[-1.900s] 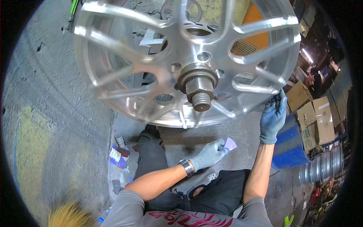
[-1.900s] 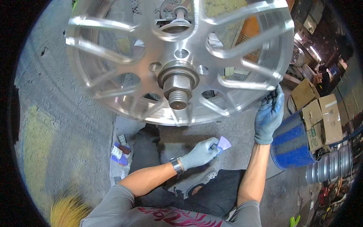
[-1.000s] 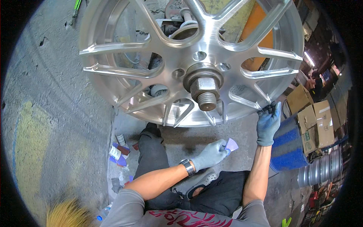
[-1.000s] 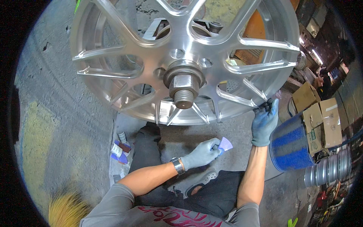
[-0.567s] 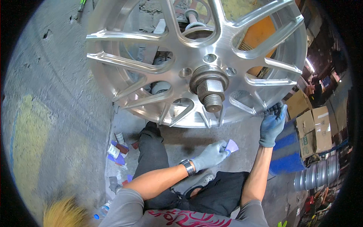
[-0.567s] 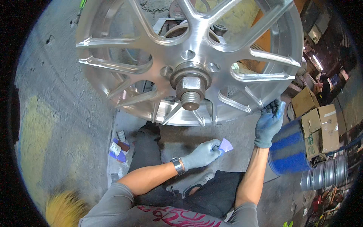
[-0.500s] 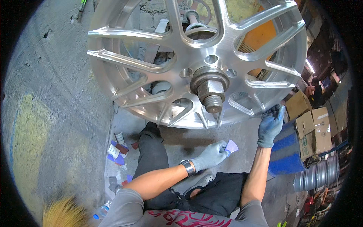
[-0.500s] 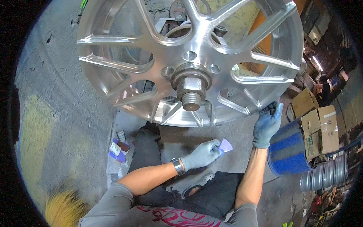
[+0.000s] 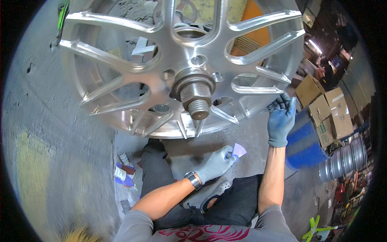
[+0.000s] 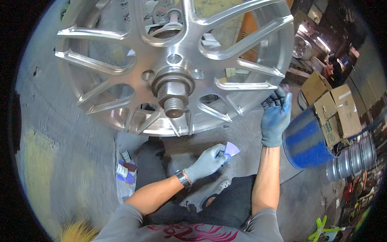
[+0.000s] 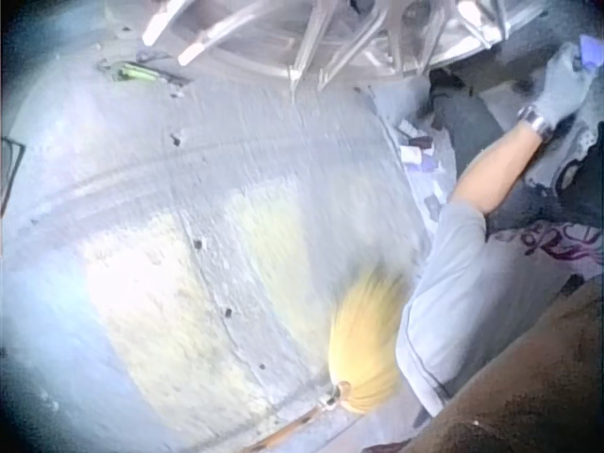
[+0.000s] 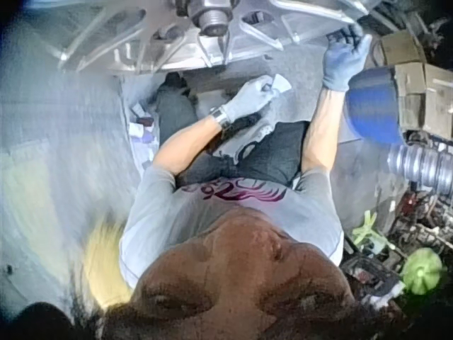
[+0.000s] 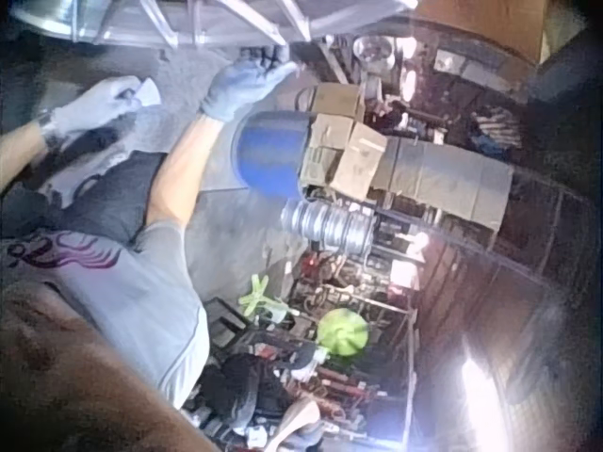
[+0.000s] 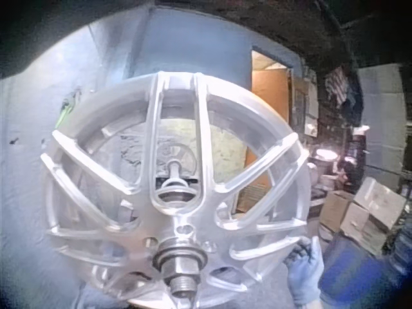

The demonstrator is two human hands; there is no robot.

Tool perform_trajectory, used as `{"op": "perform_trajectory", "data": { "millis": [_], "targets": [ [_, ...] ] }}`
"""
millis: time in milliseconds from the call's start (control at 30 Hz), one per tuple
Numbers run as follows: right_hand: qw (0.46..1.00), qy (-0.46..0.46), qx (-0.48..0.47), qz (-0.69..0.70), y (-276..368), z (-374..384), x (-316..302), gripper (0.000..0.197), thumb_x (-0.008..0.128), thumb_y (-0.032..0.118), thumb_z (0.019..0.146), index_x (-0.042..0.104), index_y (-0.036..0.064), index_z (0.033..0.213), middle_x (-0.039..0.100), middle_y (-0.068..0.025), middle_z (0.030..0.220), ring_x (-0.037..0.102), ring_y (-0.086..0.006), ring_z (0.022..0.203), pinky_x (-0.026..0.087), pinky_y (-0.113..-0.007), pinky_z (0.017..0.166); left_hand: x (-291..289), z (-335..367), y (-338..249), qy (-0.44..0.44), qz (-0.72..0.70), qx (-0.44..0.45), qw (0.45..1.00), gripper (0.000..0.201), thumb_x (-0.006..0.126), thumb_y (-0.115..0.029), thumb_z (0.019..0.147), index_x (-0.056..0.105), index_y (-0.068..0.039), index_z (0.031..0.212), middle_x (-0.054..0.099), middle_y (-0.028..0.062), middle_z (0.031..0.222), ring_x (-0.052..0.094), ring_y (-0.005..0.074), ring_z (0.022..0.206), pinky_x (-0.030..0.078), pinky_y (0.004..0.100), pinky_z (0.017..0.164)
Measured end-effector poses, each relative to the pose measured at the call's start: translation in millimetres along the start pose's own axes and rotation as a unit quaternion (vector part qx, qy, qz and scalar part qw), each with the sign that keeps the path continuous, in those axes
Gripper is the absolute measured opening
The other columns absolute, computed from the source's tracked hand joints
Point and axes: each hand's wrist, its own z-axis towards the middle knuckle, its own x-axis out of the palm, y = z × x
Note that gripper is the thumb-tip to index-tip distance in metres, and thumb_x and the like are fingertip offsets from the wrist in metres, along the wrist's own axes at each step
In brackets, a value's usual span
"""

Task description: The person sits on the floor and uses a purple sanding block to polish the surface of a silver car wheel mounted on a stand. They rotate the wheel by hand to access different sections and continue sanding the central hub area.

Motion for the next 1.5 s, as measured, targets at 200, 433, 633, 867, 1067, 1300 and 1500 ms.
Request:
{"op": "perform_trajectory", "data": {
  "millis": [200,433,633,867,1067,1300,1500],
  "targets": [
    [1.000,0.001,0.014,-0.012,-9,-8,-1,0.047,0.043,0.047,0.106,0.062,0.0044,0.117,0.063,-0.0051,0.102,0.058,-0.0158,0.092,0.046,-0.034,0.085,0,-3,-8,0.014,0.009,-0.050,0.999,0.026,0.064,-0.020,0.095,0.062,0.002,0.109,0.063,0.0077,0.087,0.055,0.0127,0.077,0.049,0.0322,0.075],
    [0.999,0.007,0.010,-0.051,-13,-9,-7,0.046,0.042,0.045,0.107,0.061,0.0039,0.116,0.064,-0.0064,0.105,0.059,-0.0145,0.091,0.047,-0.032,0.082,-1,-2,-8,0.047,0.007,-0.073,0.996,0.028,0.060,-0.021,0.095,0.059,0.000,0.115,0.069,0.0146,0.100,0.067,0.0220,0.090,0.052,0.0369,0.084],
    [0.999,-0.012,0.018,-0.041,-20,-11,0,0.043,0.044,0.045,0.106,0.062,0.0057,0.113,0.065,-0.0050,0.099,0.060,-0.0142,0.085,0.047,-0.030,0.075,3,0,-1,0.025,0.002,-0.055,0.998,0.023,0.063,-0.018,0.095,0.060,0.001,0.107,0.058,0.0050,0.084,0.050,0.0104,0.075,0.047,0.0311,0.070],
    [0.992,-0.045,0.052,-0.107,-12,-16,6,0.046,0.043,0.048,0.106,0.063,0.0064,0.110,0.066,-0.0053,0.094,0.061,-0.0148,0.080,0.048,-0.030,0.073,5,1,4,0.031,0.014,-0.046,0.998,0.023,0.062,-0.018,0.095,0.060,0.001,0.107,0.058,0.0035,0.084,0.050,0.0093,0.075,0.047,0.0301,0.070],
    [0.996,0.006,-0.031,-0.089,0,-10,15,0.045,0.037,0.040,0.109,0.060,0.0034,0.121,0.063,-0.0041,0.100,0.057,-0.0103,0.086,0.046,-0.027,0.076,1,-2,-1,0.043,0.015,-0.078,0.996,0.025,0.061,-0.020,0.095,0.061,0.000,0.110,0.067,0.0120,0.092,0.064,0.0178,0.083,0.051,0.0346,0.079],
    [0.990,-0.005,-0.035,-0.137,-6,-9,6,0.049,0.037,0.043,0.109,0.061,0.0012,0.120,0.064,-0.0051,0.098,0.057,-0.0106,0.083,0.047,-0.028,0.077,2,-1,1,0.023,0.003,-0.061,0.998,0.027,0.063,-0.020,0.095,0.060,0.001,0.111,0.062,0.0047,0.088,0.055,0.0105,0.079,0.049,0.0310,0.074],
    [0.992,-0.032,0.011,-0.118,-14,-11,-1,0.045,0.040,0.044,0.107,0.062,0.0044,0.106,0.062,-0.0030,0.089,0.059,-0.0120,0.077,0.051,-0.030,0.072,4,-2,-5,0.031,0.004,-0.069,0.997,0.024,0.062,-0.018,0.095,0.060,0.001,0.110,0.062,0.0045,0.087,0.054,0.0102,0.078,0.048,0.0300,0.073]
  ]
}}
